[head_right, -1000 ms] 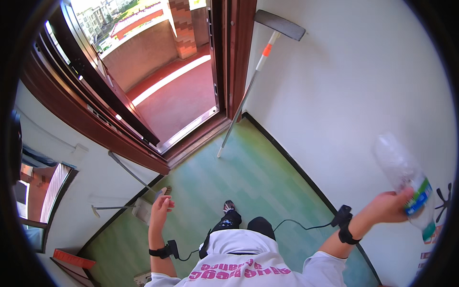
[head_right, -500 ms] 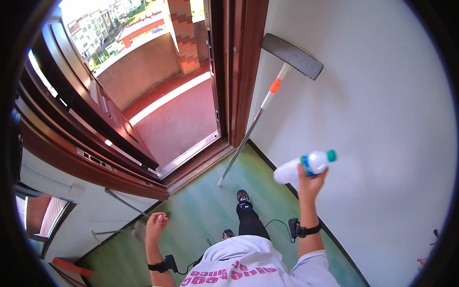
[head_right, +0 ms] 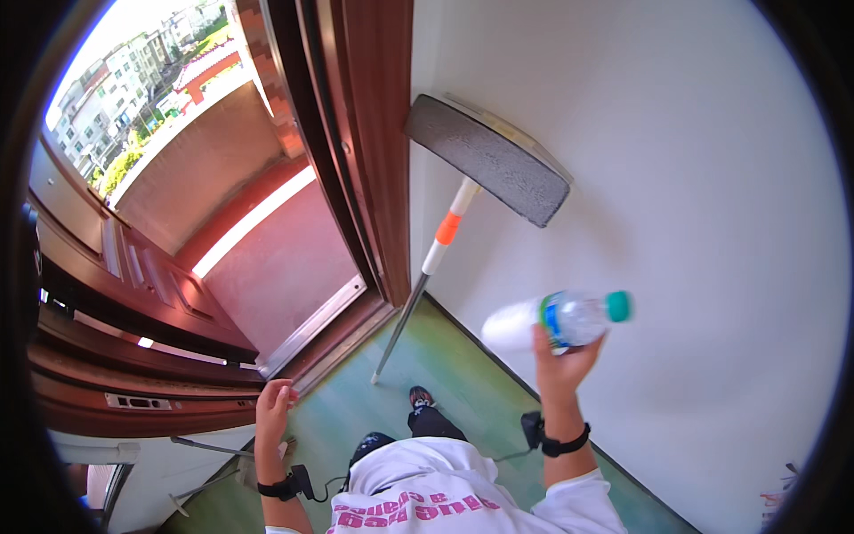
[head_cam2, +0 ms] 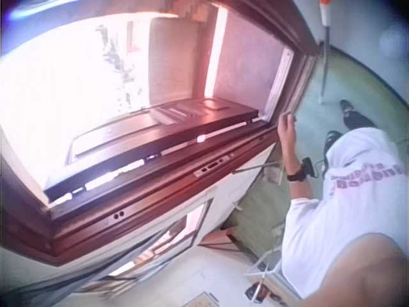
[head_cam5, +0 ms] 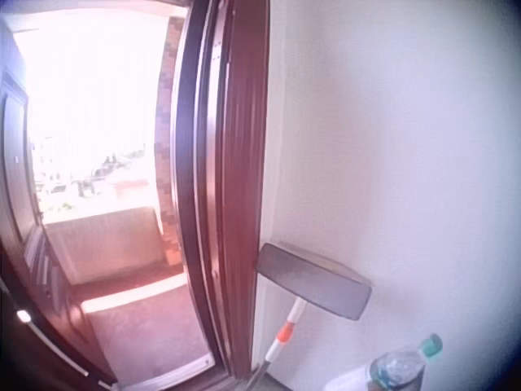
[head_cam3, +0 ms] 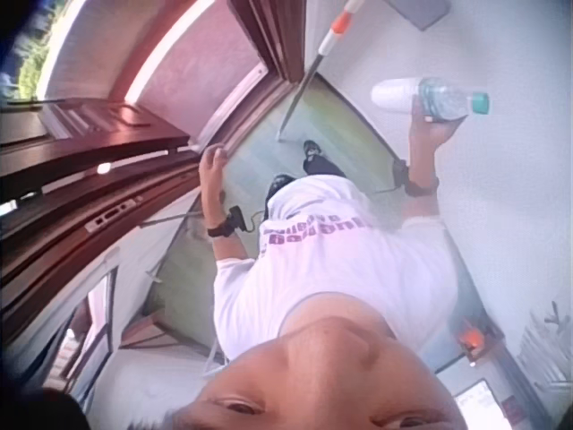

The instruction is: Using a screwdriver to tighten or fix a screw on a balcony railing.

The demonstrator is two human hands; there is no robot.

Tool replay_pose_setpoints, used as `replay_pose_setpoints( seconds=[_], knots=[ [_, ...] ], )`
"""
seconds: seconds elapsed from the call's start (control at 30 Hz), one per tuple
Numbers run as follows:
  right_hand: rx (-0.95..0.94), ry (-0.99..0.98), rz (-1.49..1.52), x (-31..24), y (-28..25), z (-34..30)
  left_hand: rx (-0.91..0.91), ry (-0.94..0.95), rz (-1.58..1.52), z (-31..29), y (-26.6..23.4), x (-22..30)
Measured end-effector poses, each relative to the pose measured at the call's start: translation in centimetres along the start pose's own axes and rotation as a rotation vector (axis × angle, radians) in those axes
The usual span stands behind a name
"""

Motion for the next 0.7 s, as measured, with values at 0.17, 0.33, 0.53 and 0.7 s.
replay_pose_setpoints(
  seconds=[0.17,0.33,0.53,0.7],
  knots=[
    [0.180,-0.085,0.103,1.1,-2.5,-0.2,-0.128,0.025,0.007,2.0,2.4,0.9],
    [-0.411,0.209,-0.110,0.5,5.3,-4.4,-0.152,0.050,0.014,5.5,1.2,2.3],
    [-0.208,0.071,0.137,-3.8,10.8,2.3,-0.155,0.034,0.000,7.5,-2.5,2.5],
    [-0.428,0.097,0.199,-5.7,14.9,-0.9,-0.299,0.163,0.040,7.8,-1.3,4.8]
  ],
)
Point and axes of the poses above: each hand's wrist, its own z-axis towards the middle knuckle, its own y-axis out of the palm, x = y × z, the point moved 1 cm from there along z, towards the middle knuckle, and after that the axes turned 6 degrees about -y, right-handed, at the moved point
